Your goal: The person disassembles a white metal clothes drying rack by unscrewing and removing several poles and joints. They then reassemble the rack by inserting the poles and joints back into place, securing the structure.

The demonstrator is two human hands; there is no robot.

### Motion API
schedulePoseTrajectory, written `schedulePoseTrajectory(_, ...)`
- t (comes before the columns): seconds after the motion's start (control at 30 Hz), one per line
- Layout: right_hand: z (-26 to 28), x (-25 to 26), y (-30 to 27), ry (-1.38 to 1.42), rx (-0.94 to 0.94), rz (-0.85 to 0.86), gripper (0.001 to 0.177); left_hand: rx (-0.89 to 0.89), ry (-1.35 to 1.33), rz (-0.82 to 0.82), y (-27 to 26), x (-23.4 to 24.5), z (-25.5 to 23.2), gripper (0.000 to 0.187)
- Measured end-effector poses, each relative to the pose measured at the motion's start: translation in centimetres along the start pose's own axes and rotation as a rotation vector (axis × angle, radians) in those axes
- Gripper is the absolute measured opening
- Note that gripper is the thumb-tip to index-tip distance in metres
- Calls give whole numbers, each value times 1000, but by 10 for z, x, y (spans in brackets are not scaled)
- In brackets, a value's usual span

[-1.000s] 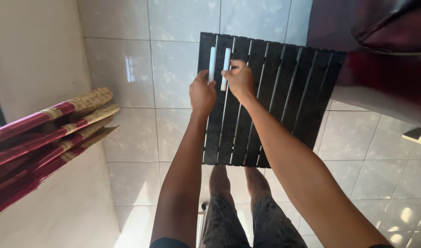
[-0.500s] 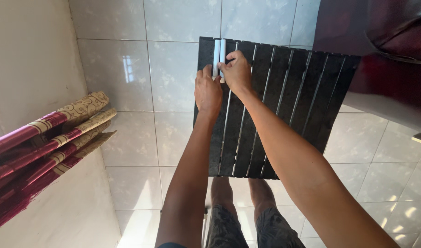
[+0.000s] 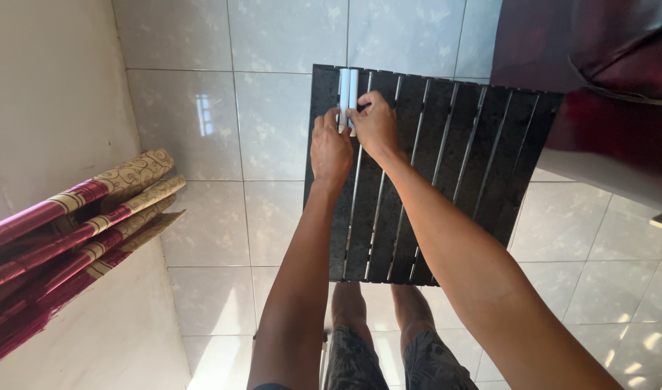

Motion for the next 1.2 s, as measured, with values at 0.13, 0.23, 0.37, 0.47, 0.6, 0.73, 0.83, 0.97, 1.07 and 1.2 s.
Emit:
schedulePoseTrajectory(0.13, -2, 2, -5, -26, 22, -19, 30, -36, 8, -17, -4, 4, -2, 44)
schedulePoseTrajectory(0.23, -8, 8, -7, -24, 43, -34, 27, -32, 6, 31, -4, -5, -4, 42)
schedulePoseTrajectory(0.37, -25, 15, -12, -12, -4, -57, 23, -3, -48, 70, -7, -20, -4, 38)
schedulePoseTrajectory(0.47, -31, 22, -9, 1, 18, -63, 24, -53, -70, 62, -9, -28, -10, 41)
schedulePoseTrajectory(0.6, -31, 20, -4, -63, 38, -32, 28, -38, -64, 43, -7, -27, -9, 49)
schedulePoseTrajectory(0.73, -34, 23, -7, -76, 33, -39, 32, -64, -41, 43, -10, -24, -10, 53)
schedulePoseTrajectory(0.83, -34, 29, -9, -95, 39, -55, 32, -75, -12, 34, -11, -21, -6, 56)
schedulePoseTrajectory(0.97, -24, 46, -38, -91, 110, -38, 33, -220, -39, -88, -39, -2, -13, 53)
schedulePoseTrajectory(1.07, 7, 77, -88, -67, 210, -45, 31, -214, -170, -123, -82, 16, -31, 46)
schedulePoseTrajectory(1.2, 46, 118, -180, 91, 282, 35, 29, -105, -432, -221, -160, 56, -62, 39)
Point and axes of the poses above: each hand's wrist, its own y-axis towards the middle knuckle, its own x-axis out of the back of the hand, z = x × y, the point moved 9 cm from there along y, towards the middle knuckle, and after that the axes turned 12 degrees about -y, right-handed, at the moved point
